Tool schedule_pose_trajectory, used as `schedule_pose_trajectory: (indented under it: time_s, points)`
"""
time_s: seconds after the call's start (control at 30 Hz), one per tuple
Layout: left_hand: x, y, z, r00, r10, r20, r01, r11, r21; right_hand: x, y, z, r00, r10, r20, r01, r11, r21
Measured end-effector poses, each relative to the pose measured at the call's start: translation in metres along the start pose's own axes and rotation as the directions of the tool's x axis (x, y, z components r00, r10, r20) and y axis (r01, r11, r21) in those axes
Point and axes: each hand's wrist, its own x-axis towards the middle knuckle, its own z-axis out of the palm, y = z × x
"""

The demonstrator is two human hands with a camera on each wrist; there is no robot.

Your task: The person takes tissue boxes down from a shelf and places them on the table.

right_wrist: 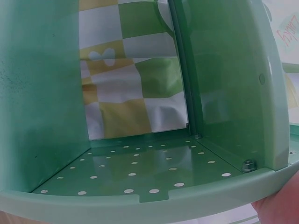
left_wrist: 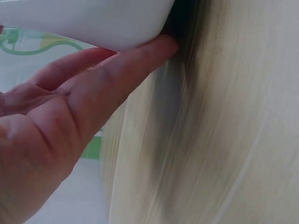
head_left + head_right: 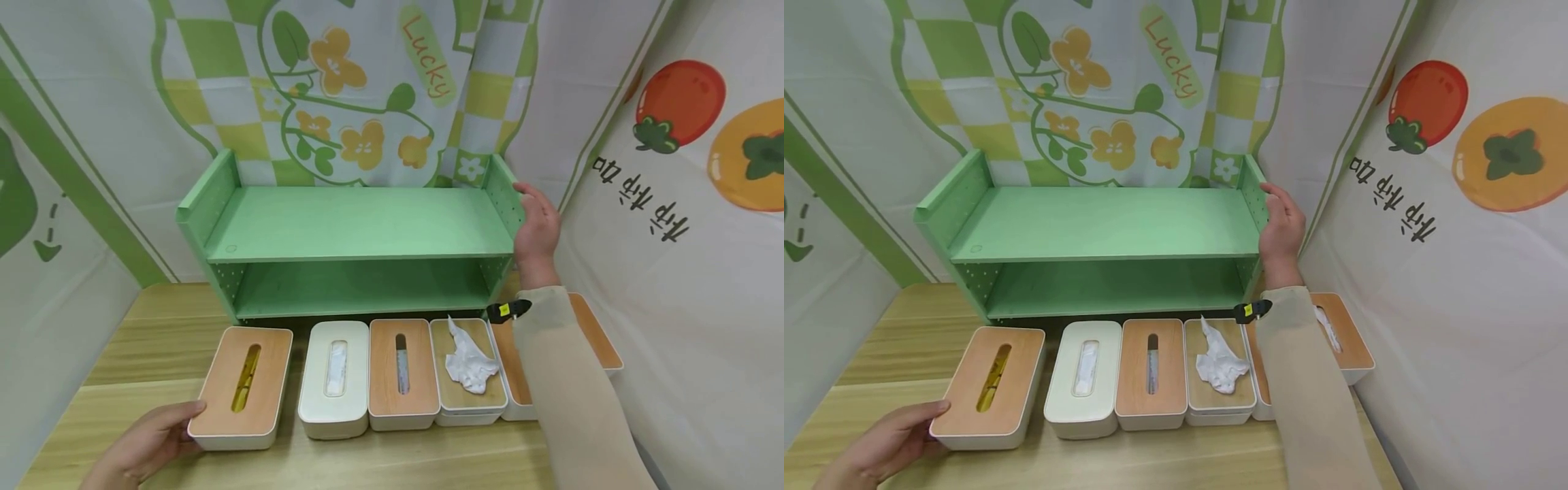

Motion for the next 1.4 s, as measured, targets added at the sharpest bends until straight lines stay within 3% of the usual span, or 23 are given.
schedule_pose_trajectory:
  time_s: [0.17,0.37,0.53,0.83,1.13,1.4]
  points:
    - [0.004,0.000,0.003,1.000,0.012,0.009,-0.012,1.000,0.003,0.000,-0.001,0.000,1.000,-0.002,-0.007,0.002,1.000,0.007]
    - [0.008,0.000,0.006,0.998,-0.028,-0.064,0.028,1.000,0.005,0.000,-0.002,0.000,1.000,0.007,-0.002,-0.007,1.000,0.012]
    - [0.011,0.001,0.007,0.997,-0.030,-0.077,0.030,1.000,0.003,0.001,-0.002,0.000,1.000,0.010,0.004,-0.010,1.000,0.013]
    - [0.017,0.003,0.016,0.977,-0.051,-0.208,0.079,0.989,0.127,0.002,0.000,-0.001,1.000,-0.017,0.007,0.017,1.000,-0.004]
    - [0.027,0.002,0.022,0.979,-0.038,-0.201,0.064,0.990,0.128,0.001,-0.001,-0.001,1.000,-0.009,0.008,0.009,1.000,-0.005]
    - [0.027,0.001,0.023,0.967,-0.057,-0.249,0.100,0.981,0.165,0.001,-0.001,-0.001,1.000,-0.018,0.010,0.018,1.000,-0.012]
